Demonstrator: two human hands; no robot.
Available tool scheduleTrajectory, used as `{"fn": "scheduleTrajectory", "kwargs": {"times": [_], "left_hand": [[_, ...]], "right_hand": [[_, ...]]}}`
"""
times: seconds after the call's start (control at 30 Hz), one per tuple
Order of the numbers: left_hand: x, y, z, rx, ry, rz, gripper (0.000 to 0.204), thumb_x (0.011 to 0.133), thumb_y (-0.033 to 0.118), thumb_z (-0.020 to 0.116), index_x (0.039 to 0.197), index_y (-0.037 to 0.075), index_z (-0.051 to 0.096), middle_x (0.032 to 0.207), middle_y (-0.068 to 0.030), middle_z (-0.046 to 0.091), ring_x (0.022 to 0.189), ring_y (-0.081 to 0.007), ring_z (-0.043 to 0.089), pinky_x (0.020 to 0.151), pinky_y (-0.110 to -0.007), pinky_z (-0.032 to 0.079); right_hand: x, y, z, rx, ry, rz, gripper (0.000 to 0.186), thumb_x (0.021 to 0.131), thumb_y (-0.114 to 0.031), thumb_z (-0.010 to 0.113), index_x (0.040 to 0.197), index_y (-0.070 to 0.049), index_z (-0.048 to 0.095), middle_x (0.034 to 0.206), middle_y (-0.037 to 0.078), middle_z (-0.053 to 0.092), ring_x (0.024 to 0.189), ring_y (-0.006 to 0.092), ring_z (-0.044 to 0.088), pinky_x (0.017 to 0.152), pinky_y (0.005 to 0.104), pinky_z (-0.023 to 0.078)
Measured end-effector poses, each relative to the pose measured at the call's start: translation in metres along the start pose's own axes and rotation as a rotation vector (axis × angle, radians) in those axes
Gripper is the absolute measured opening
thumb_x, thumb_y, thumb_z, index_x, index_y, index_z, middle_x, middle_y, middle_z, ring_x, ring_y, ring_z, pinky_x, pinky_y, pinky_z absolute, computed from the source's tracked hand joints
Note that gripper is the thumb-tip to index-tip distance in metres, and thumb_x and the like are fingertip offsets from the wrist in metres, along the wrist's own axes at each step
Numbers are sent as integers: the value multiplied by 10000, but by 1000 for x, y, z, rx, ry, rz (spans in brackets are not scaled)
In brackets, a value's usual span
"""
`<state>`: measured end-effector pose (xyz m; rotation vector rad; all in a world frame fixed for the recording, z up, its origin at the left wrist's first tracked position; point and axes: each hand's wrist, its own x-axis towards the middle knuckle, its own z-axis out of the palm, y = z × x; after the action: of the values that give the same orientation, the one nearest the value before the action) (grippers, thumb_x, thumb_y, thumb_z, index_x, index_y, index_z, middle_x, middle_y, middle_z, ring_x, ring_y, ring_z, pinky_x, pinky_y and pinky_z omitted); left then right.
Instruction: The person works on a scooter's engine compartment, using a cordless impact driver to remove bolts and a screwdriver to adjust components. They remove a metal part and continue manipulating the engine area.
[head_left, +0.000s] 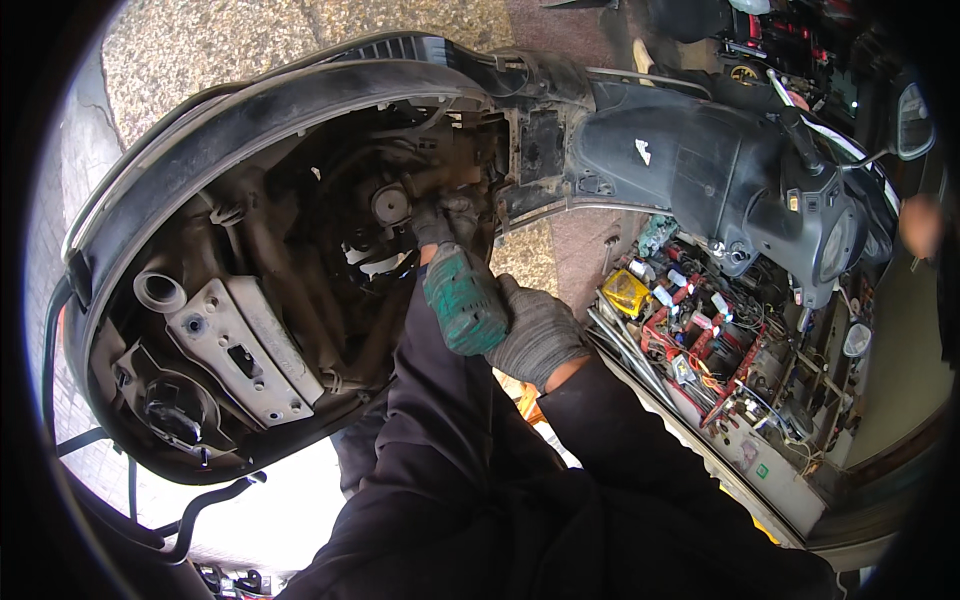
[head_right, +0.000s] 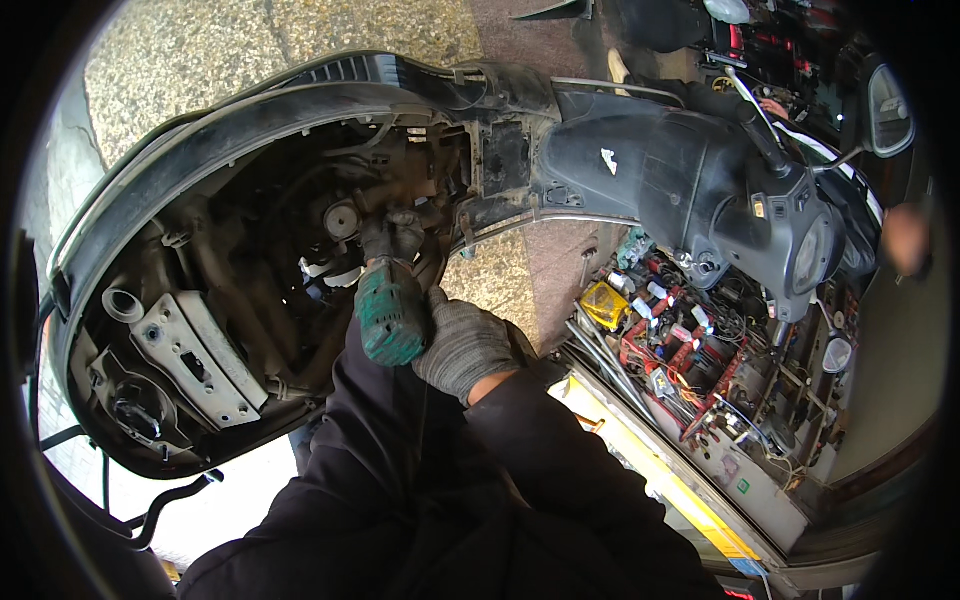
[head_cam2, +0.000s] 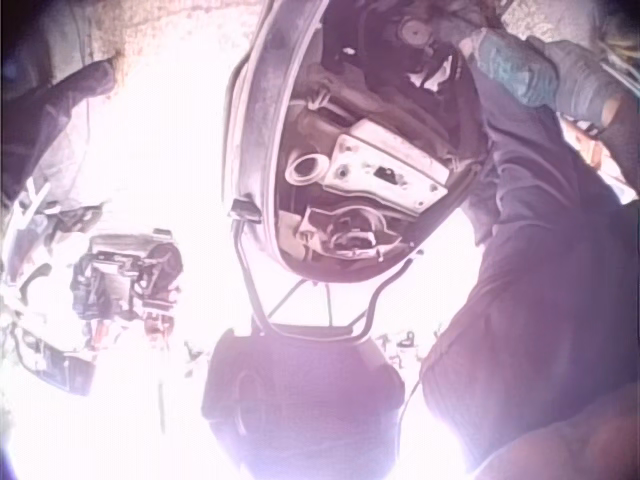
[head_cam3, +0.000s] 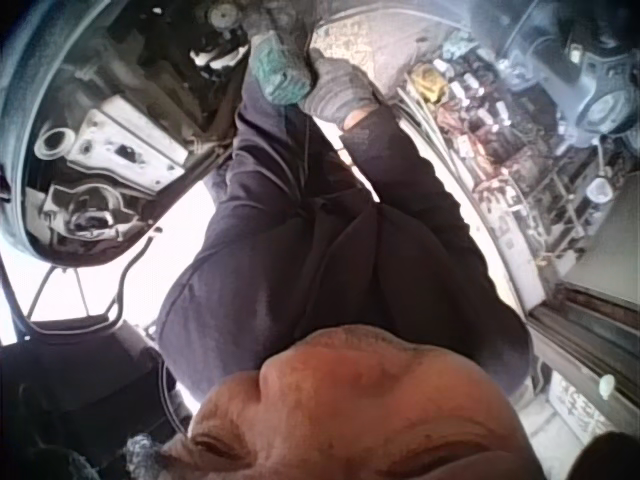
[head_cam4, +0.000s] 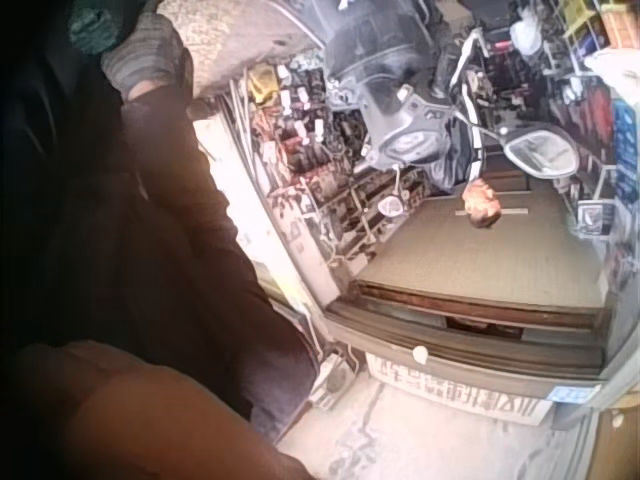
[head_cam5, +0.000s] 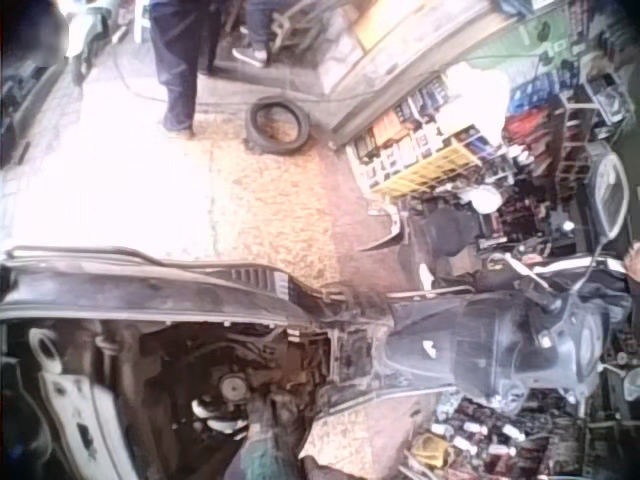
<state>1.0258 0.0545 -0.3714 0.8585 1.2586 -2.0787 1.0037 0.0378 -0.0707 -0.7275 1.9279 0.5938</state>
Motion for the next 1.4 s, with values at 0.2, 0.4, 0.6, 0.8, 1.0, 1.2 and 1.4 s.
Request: {"fn": "scheduleTrajectory", "kwargs": {"times": [0.2, 0.4, 0.6, 0.8, 1.0, 1.2, 1.4], "left_hand": [[4, 2, -2, 26, 16, 24, 247, 947, 320, 481, 904, 92, 566, 724, -11, 545, 584, -139, 499, 475, -301, 456], [13, -1, -3, 84, 30, 48, 228, 946, 290, 470, 899, 89, 567, 739, -14, 557, 593, -140, 510, 476, -299, 460], [-4, -41, 22, 261, 210, 147, 212, 945, 261, 459, 895, 87, 569, 754, -16, 568, 602, -141, 522, 477, -297, 464], [10, -149, 34, 736, 342, 288, 144, 893, 160, 489, 771, 84, 490, 555, -72, 502, 397, -212, 480, 349, -343, 416], [75, -236, -16, 936, 277, 289, 67, 901, 115, 477, 954, 75, 483, 675, -137, 557, 486, -279, 533, 425, -417, 463], [206, -292, -56, 1098, 125, 296, 71, 875, 73, 497, 895, 23, 544, 689, -156, 578, 546, -283, 568, 480, -424, 501], [273, -334, -82, 989, 65, 268, 89, 920, 90, 502, 926, 13, 547, 747, -159, 618, 559, -273, 570, 495, -433, 501]], "right_hand": [[-13, 11, -4, 104, 45, -27, 449, 780, -297, 709, 1149, -71, 588, 975, 170, 683, 934, 357, 657, 839, 402, 520], [5, 60, 32, 268, -23, -100, 358, 898, -245, 590, 1206, -65, 557, 1137, 116, 646, 1045, 240, 628, 909, 351, 492], [5, 121, 91, 999, 145, -352, 393, 936, -258, 510, 1259, -34, 504, 1258, 130, 574, 1159, 267, 575, 984, 378, 463], [-24, 210, 56, 47, 560, -642, 648, 817, 0, 578, 1439, -2, 397, 1445, 121, 453, 1368, 250, 411, 1165, 398, 287], [11, 320, 80, 65, 935, -710, 499, 855, -123, 689, 1321, -44, 530, 1326, 101, 552, 1236, 225, 507, 1061, 355, 387], [106, 420, 101, 892, 546, -315, 510, 784, -203, 799, 1223, -59, 583, 1200, 79, 605, 1072, 211, 573, 922, 360, 474], [204, 476, 99, 644, 687, -479, 555, 798, -199, 772, 1285, -60, 546, 1227, 97, 592, 1108, 233, 566, 946, 362, 460]]}}
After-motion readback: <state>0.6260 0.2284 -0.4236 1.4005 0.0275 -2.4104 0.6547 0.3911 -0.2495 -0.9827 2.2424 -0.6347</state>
